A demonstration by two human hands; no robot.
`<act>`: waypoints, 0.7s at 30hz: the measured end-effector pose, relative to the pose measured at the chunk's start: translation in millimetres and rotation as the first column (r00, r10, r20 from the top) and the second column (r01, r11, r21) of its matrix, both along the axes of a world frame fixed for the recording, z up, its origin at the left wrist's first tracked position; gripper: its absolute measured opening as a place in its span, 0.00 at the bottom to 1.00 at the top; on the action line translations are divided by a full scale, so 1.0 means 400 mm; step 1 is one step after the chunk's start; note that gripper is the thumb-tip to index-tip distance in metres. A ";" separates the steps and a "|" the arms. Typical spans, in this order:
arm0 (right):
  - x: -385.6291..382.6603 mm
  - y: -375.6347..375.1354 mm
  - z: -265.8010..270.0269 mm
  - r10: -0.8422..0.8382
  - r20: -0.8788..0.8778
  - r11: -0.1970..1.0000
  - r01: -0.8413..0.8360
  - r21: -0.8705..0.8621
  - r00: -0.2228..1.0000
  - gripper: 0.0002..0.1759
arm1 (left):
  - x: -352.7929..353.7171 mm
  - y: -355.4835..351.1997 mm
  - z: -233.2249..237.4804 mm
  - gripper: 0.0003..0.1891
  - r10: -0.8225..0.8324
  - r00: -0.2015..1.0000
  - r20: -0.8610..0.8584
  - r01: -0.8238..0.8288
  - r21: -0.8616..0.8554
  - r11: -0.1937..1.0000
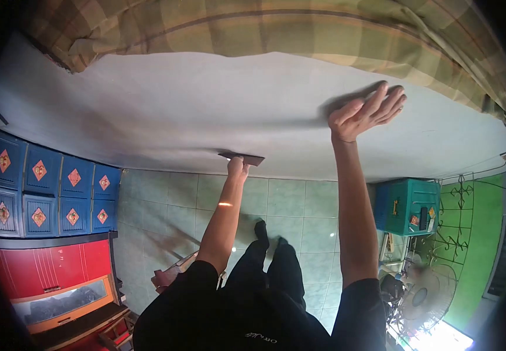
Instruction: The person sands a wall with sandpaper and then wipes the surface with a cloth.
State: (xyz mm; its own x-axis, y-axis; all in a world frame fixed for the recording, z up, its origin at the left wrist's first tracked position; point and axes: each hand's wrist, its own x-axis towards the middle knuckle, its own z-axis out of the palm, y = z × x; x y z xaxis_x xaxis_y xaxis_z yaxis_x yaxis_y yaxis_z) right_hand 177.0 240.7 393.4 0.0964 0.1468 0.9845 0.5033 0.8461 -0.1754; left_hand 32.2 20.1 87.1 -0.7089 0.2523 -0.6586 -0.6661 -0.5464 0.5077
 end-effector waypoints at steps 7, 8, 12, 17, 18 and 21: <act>-0.003 0.002 0.003 0.010 0.005 1.000 -0.010 0.018 1.000 0.29 | 0.087 -0.011 0.108 0.22 -0.008 0.999 -0.036 0.013 0.140 0.990; -0.004 0.005 0.003 0.012 -0.005 0.999 -0.012 0.041 1.000 0.29 | 0.107 -0.009 0.176 0.22 -0.013 0.999 -0.036 0.018 0.133 0.991; -0.003 0.006 -0.003 0.011 -0.023 0.998 -0.010 0.065 1.000 0.29 | 0.124 0.022 0.217 0.22 0.038 0.974 -0.223 -0.011 0.117 0.993; -0.004 0.008 -0.005 0.032 -0.035 0.999 -0.031 0.045 0.999 0.29 | 0.039 0.055 -0.068 0.23 0.082 0.988 0.129 -0.100 0.142 0.985; -0.004 0.008 -0.006 0.025 -0.034 0.999 -0.023 0.045 0.999 0.29 | 0.042 0.052 -0.064 0.23 0.056 0.981 0.186 -0.086 0.158 0.984; 0.005 0.011 -0.008 0.002 -0.032 0.999 0.000 0.047 0.999 0.29 | 0.081 0.056 -0.008 0.22 0.075 0.988 0.133 -0.097 0.171 0.980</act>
